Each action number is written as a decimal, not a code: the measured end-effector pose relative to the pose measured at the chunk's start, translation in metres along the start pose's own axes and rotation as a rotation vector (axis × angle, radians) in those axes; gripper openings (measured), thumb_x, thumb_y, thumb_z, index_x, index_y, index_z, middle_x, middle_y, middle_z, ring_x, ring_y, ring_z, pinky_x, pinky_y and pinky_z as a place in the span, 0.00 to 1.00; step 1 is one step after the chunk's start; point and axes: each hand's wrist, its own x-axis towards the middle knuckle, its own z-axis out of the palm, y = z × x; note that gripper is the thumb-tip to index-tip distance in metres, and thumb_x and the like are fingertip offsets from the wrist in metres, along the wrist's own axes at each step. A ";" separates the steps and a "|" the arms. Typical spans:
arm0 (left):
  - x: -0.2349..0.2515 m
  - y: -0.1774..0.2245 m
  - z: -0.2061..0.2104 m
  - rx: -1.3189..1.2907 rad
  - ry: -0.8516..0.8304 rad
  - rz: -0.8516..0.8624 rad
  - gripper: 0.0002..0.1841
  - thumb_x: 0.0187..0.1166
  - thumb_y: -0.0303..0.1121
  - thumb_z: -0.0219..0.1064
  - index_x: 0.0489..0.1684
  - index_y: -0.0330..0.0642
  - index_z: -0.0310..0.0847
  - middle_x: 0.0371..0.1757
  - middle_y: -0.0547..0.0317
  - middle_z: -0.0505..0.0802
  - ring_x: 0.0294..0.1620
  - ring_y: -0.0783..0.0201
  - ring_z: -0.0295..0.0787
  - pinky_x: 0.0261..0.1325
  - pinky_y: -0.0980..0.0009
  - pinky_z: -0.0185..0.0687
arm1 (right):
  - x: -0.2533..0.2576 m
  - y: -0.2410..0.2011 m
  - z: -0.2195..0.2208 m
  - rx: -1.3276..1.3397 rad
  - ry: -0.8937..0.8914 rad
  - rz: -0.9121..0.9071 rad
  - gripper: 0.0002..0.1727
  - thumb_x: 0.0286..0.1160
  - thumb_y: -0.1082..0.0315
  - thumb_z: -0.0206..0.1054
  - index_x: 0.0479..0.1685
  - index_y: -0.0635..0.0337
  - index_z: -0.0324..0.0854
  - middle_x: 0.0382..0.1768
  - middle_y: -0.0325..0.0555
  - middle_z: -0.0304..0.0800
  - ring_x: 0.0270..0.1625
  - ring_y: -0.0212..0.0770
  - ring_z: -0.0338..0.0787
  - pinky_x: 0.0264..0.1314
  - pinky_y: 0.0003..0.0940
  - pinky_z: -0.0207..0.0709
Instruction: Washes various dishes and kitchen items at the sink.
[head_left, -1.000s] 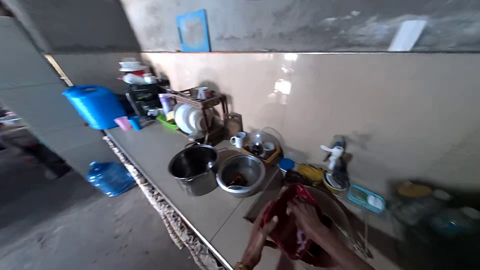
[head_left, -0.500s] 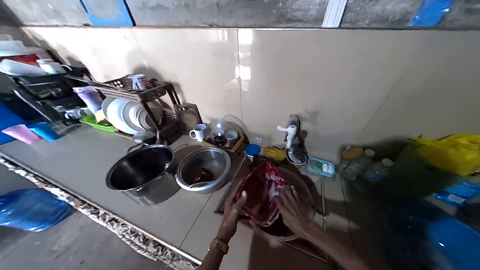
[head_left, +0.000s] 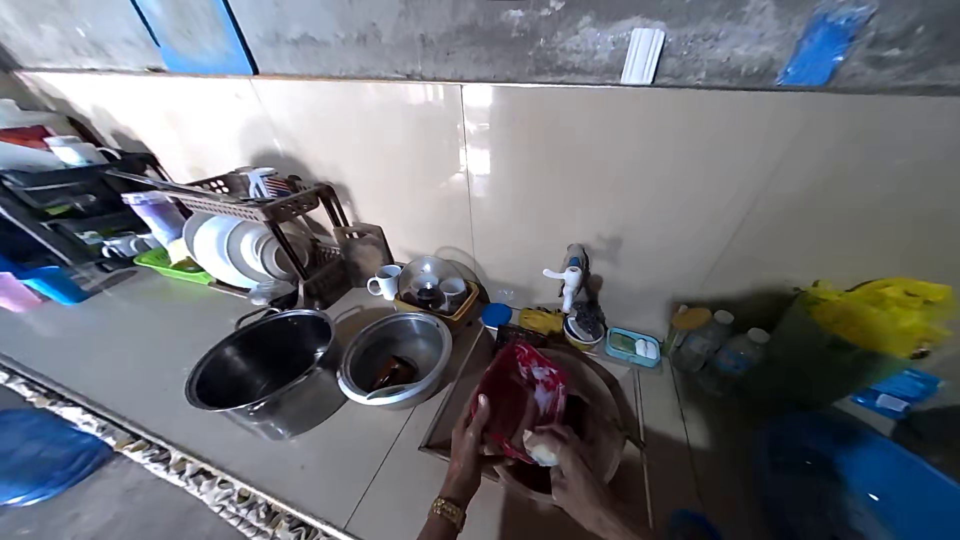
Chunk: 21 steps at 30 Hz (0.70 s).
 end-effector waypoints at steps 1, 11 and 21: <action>0.001 -0.002 -0.003 -0.011 -0.006 -0.008 0.31 0.91 0.55 0.52 0.92 0.60 0.56 0.65 0.34 0.87 0.52 0.36 0.91 0.41 0.39 0.89 | 0.002 -0.004 -0.004 0.128 -0.028 0.094 0.30 0.58 0.86 0.62 0.67 0.62 0.86 0.69 0.59 0.85 0.76 0.53 0.81 0.80 0.47 0.74; -0.004 -0.009 0.009 -0.081 -0.073 -0.148 0.37 0.88 0.67 0.41 0.88 0.53 0.62 0.65 0.38 0.87 0.56 0.43 0.88 0.50 0.44 0.85 | 0.015 -0.037 -0.013 0.206 -0.151 0.074 0.21 0.80 0.73 0.63 0.71 0.65 0.83 0.71 0.60 0.86 0.76 0.50 0.83 0.84 0.43 0.71; -0.008 0.005 0.009 -0.198 -0.080 -0.177 0.34 0.90 0.64 0.38 0.65 0.43 0.76 0.42 0.49 0.90 0.35 0.57 0.88 0.35 0.60 0.85 | 0.033 -0.029 -0.009 0.254 -0.089 0.041 0.14 0.60 0.72 0.78 0.47 0.65 0.93 0.54 0.58 0.92 0.63 0.48 0.88 0.71 0.41 0.78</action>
